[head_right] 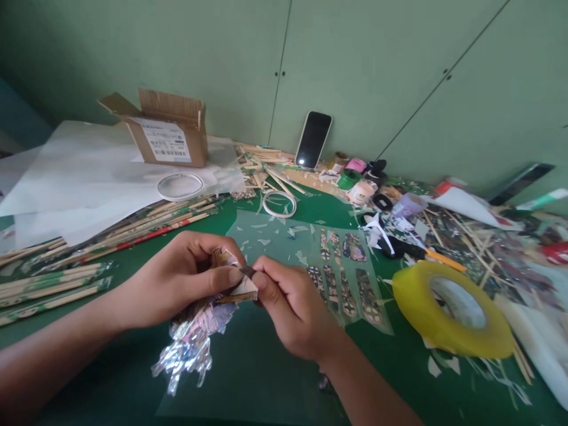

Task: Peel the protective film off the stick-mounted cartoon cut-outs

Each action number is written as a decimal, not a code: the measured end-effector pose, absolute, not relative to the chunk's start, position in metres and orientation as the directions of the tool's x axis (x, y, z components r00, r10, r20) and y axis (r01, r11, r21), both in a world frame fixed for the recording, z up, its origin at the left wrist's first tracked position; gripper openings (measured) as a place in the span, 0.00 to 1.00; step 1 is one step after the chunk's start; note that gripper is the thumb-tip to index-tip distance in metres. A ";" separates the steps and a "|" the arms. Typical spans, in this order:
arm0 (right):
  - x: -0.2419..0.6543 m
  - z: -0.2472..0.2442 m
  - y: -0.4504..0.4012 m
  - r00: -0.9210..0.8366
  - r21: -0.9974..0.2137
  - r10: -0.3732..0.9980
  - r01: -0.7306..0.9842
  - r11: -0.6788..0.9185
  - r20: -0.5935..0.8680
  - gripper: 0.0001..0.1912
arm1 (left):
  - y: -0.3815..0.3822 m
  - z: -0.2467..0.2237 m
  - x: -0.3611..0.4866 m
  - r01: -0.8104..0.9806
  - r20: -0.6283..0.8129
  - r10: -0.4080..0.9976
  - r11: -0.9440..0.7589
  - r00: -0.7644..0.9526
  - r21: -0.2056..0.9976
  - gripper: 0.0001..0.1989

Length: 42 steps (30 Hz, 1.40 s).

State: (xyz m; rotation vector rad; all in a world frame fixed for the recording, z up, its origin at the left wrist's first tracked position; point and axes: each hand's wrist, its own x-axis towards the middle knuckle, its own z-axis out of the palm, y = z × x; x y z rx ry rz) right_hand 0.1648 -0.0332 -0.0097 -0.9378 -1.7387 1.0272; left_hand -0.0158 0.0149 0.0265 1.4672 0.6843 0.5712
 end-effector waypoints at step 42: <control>0.165 -0.009 -0.035 -0.364 -0.809 0.846 0.304 0.503 0.389 0.12 | 0.014 0.027 -0.016 -0.007 -0.038 0.730 0.058 0.682 0.998 0.10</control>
